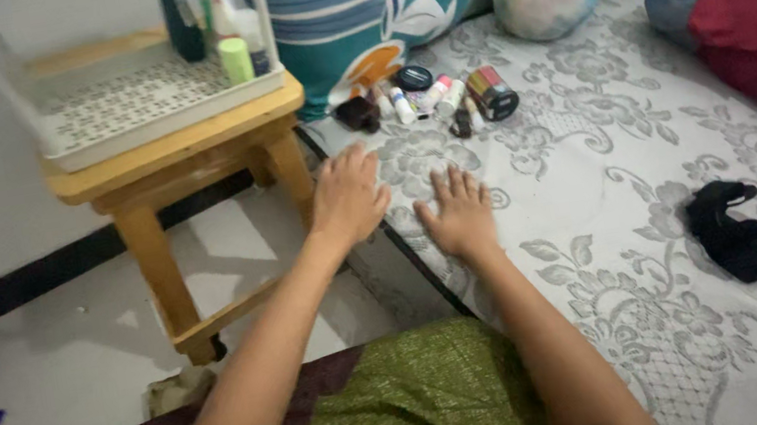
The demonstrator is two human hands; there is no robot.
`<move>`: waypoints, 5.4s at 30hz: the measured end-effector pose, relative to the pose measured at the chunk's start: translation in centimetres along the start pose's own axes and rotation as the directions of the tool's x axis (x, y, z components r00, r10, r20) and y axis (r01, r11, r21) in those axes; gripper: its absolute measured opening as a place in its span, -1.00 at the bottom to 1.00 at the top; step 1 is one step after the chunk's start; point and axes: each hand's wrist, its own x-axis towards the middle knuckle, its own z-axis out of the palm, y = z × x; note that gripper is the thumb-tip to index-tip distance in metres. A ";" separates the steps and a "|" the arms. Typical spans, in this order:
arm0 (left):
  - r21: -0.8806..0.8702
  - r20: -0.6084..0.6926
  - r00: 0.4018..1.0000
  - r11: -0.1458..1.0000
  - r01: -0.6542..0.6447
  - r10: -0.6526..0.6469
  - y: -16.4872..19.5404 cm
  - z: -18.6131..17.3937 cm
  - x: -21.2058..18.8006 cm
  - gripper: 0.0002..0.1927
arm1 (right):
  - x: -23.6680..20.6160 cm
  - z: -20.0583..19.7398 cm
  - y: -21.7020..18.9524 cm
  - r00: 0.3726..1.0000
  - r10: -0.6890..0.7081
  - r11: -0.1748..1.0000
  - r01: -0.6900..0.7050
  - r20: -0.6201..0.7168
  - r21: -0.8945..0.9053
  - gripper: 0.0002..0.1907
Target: The person repeatedly picks up various personal care items from a bed and places them into a white plastic tray on a small wooden table. Items include tubes, bottles, and small containers. The person handles them one at a time and arranges them in the tray.
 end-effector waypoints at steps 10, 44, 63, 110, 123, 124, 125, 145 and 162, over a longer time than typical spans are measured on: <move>0.068 0.226 0.928 0.956 0.287 -0.295 0.5 11.0 1.0 -0.23 | 3.7 2.5 0.6 0.995 -0.030 0.999 0.033 -0.094 0.039 -0.25; -0.087 -0.158 0.829 0.844 0.529 -0.536 -6.6 17.2 7.9 -0.01 | 9.3 5.2 -1.0 0.941 -0.006 0.972 0.084 -0.338 0.217 -0.48; -0.345 -0.101 0.907 0.870 0.353 -0.409 -2.7 17.0 3.2 -0.40 | 9.8 4.3 -1.1 0.940 -0.012 0.787 0.220 -0.341 0.577 -0.23; 0.389 0.003 0.948 0.873 0.293 -0.320 -13.0 -19.2 -1.1 -0.35 | 4.9 -18.1 -26.1 0.682 -0.454 0.348 0.729 -0.574 0.590 -0.17; 0.402 -0.043 0.950 0.865 0.300 -0.309 -13.6 -19.8 -1.1 -0.42 | 13.9 -18.8 -33.5 0.669 -0.726 0.686 0.687 -0.161 -0.239 -0.18; 0.378 -0.037 0.949 0.874 0.305 -0.314 -13.7 -19.7 -1.1 -0.42 | 14.5 -18.5 -33.6 0.726 -0.677 0.732 0.648 -0.117 -0.210 -0.20; 0.375 -0.028 0.947 0.875 0.306 -0.319 -13.7 -19.7 -1.1 -0.44 | 15.0 -18.2 -33.6 0.780 -0.622 0.776 0.603 -0.070 -0.187 -0.22; 0.417 0.004 0.967 0.879 0.229 -0.254 -15.6 -19.0 -0.5 -0.31 | 6.6 -10.9 -32.6 0.598 -0.597 0.610 0.771 -0.534 0.181 -0.34; 0.465 0.057 0.938 0.841 0.279 -0.343 -13.9 -19.4 0.1 -0.25 | 7.2 -11.2 -30.7 0.592 -0.599 0.608 0.775 -0.539 0.174 -0.39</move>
